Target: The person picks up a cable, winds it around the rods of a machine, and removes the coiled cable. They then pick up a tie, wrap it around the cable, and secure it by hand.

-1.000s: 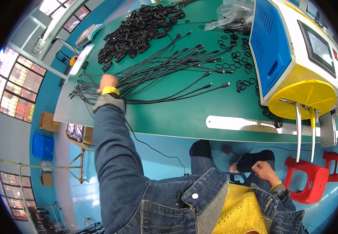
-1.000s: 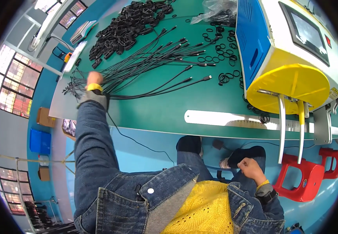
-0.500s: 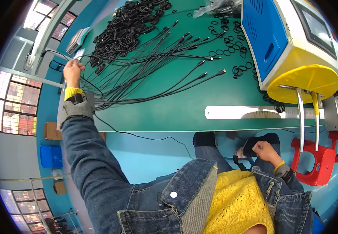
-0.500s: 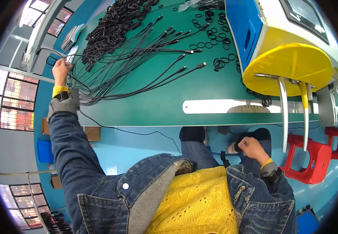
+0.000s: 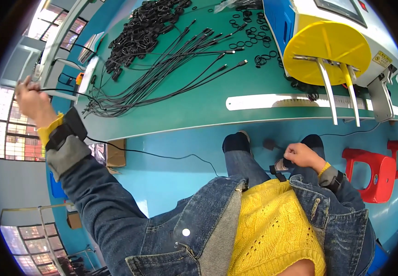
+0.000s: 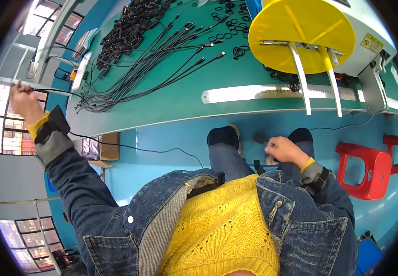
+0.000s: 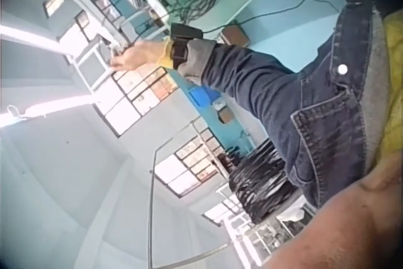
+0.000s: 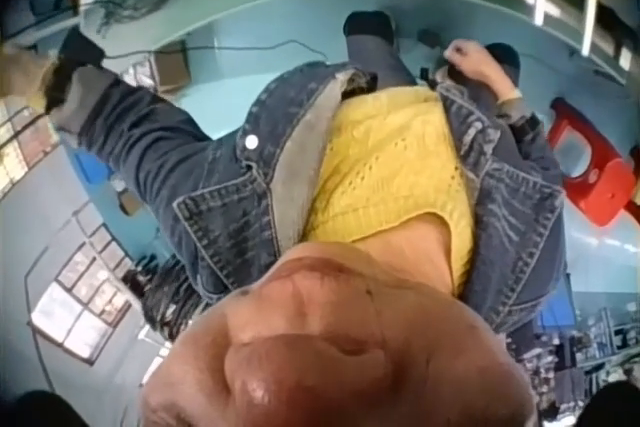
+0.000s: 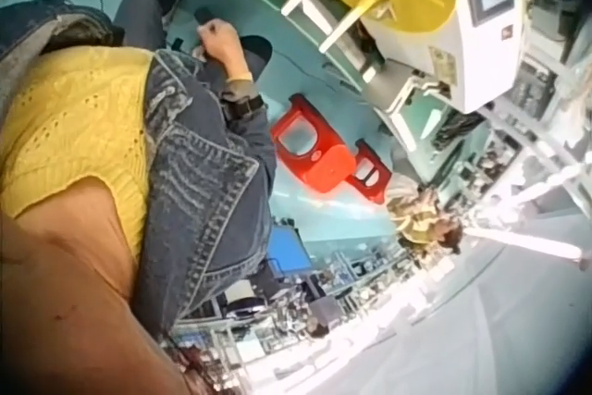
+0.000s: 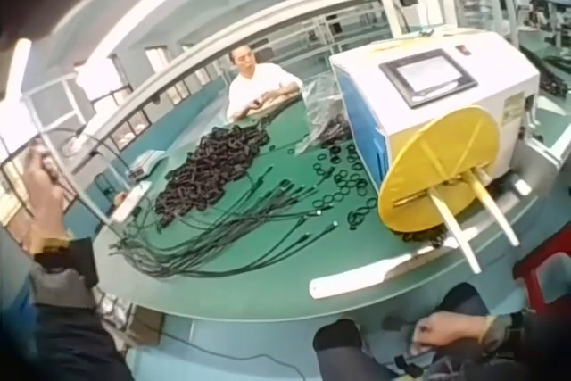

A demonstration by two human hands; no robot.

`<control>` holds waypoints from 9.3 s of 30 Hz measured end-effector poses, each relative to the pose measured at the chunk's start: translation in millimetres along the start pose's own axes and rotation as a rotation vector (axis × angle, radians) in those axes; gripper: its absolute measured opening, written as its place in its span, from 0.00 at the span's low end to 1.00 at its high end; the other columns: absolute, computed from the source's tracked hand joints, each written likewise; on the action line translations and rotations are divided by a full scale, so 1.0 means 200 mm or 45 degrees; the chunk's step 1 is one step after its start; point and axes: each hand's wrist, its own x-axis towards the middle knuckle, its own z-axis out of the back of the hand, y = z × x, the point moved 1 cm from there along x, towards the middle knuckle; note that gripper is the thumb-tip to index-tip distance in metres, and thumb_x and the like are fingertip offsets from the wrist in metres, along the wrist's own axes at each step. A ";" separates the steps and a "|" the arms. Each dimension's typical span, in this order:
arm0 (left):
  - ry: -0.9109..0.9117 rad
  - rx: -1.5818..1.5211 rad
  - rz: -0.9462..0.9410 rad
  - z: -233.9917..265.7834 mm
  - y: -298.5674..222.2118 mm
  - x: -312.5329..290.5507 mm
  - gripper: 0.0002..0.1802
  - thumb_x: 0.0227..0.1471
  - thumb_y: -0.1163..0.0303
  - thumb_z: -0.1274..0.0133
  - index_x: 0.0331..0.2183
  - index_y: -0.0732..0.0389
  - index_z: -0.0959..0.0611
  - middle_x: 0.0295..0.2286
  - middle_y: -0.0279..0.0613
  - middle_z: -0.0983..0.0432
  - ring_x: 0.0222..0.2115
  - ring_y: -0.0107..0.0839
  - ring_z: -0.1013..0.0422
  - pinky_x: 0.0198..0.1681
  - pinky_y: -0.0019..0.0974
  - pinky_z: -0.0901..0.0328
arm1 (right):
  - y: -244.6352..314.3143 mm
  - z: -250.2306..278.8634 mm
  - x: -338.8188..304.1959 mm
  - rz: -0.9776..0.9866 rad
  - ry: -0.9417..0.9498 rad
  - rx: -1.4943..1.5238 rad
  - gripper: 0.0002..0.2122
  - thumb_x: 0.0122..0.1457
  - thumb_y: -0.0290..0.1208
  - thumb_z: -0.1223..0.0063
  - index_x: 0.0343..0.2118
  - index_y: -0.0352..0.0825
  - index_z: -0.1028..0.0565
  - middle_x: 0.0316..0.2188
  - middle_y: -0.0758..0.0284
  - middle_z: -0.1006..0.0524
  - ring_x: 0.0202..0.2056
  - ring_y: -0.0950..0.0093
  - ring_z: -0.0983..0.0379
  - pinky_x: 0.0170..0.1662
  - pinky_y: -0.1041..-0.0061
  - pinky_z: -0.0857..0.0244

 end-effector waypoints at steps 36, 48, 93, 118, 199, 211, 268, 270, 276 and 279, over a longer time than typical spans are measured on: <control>1.619 -0.304 0.624 -0.71 -0.70 -2.28 0.14 0.50 0.75 0.54 0.41 0.65 0.27 0.22 0.36 0.30 0.20 0.22 0.34 0.24 0.25 0.39 | 0.38 0.28 -0.53 0.991 -0.991 -0.480 0.08 0.45 0.24 0.47 0.31 0.34 0.29 0.23 0.62 0.28 0.25 0.63 0.31 0.27 0.67 0.37; 1.116 -0.188 0.058 -0.83 -0.80 -1.96 0.08 0.46 0.80 0.53 0.33 0.67 0.23 0.21 0.40 0.30 0.19 0.25 0.36 0.23 0.26 0.40 | 0.30 0.51 -0.71 0.634 -1.593 -0.622 0.12 0.45 0.15 0.51 0.35 0.33 0.29 0.28 0.61 0.30 0.28 0.64 0.31 0.29 0.74 0.37; 0.953 -0.366 0.182 -1.16 -0.61 -1.98 0.09 0.47 0.74 0.47 0.33 0.67 0.20 0.18 0.33 0.32 0.18 0.19 0.39 0.22 0.22 0.44 | -0.01 0.51 -0.46 0.306 -1.290 -0.301 0.07 0.49 0.31 0.50 0.22 0.32 0.26 0.20 0.57 0.27 0.25 0.58 0.30 0.28 0.64 0.36; 0.883 0.288 -0.858 -1.21 -0.90 -2.06 0.20 0.39 0.80 0.48 0.40 0.66 0.25 0.22 0.42 0.34 0.19 0.36 0.33 0.21 0.33 0.37 | 0.42 0.58 -0.55 0.712 -1.428 -0.165 0.06 0.48 0.30 0.46 0.25 0.32 0.26 0.17 0.60 0.28 0.18 0.69 0.30 0.22 0.75 0.38; 1.461 0.209 -0.031 -0.89 -0.92 -2.51 0.15 0.45 0.64 0.50 0.29 0.65 0.33 0.23 0.49 0.32 0.19 0.45 0.31 0.19 0.40 0.36 | 0.26 0.20 -0.48 0.734 -1.117 -0.076 0.09 0.48 0.27 0.53 0.32 0.34 0.35 0.18 0.54 0.31 0.22 0.52 0.33 0.24 0.63 0.38; 1.578 -0.118 0.456 -0.61 -0.75 -2.68 0.34 0.40 0.61 0.47 0.45 0.70 0.40 0.38 0.60 0.34 0.37 0.46 0.33 0.37 0.41 0.37 | 0.10 -0.10 -0.55 0.567 -0.781 -0.094 0.08 0.45 0.21 0.54 0.31 0.34 0.33 0.18 0.61 0.31 0.20 0.62 0.31 0.23 0.73 0.38; 2.612 -0.397 1.203 -0.63 -0.78 -2.76 0.27 0.36 0.62 0.40 0.36 0.70 0.28 0.33 0.48 0.27 0.35 0.33 0.31 0.41 0.34 0.38 | 0.04 -0.18 -0.70 0.873 -0.804 -0.618 0.12 0.41 0.24 0.52 0.33 0.29 0.31 0.19 0.65 0.30 0.21 0.69 0.30 0.24 0.75 0.35; 2.542 -0.484 1.153 -0.62 -0.78 -2.76 0.26 0.36 0.62 0.41 0.35 0.70 0.27 0.31 0.49 0.27 0.34 0.35 0.30 0.39 0.34 0.37 | 0.05 -0.18 -0.70 0.878 -0.824 -0.618 0.12 0.41 0.23 0.52 0.33 0.29 0.31 0.19 0.65 0.30 0.21 0.69 0.30 0.24 0.75 0.35; 2.344 -0.594 1.046 -0.62 -0.76 -2.76 0.22 0.36 0.62 0.43 0.31 0.69 0.27 0.25 0.48 0.26 0.30 0.39 0.29 0.36 0.36 0.36 | 0.09 -0.14 -0.70 0.880 -0.894 -0.667 0.09 0.42 0.23 0.53 0.30 0.30 0.32 0.19 0.65 0.29 0.22 0.69 0.30 0.24 0.73 0.35; 2.358 -0.402 0.829 -0.66 -0.72 -2.75 0.22 0.37 0.62 0.44 0.31 0.69 0.27 0.24 0.44 0.26 0.26 0.36 0.29 0.31 0.35 0.35 | 0.13 -0.08 -0.67 0.836 -0.875 -0.761 0.07 0.43 0.24 0.53 0.27 0.30 0.33 0.18 0.63 0.29 0.22 0.66 0.29 0.25 0.71 0.35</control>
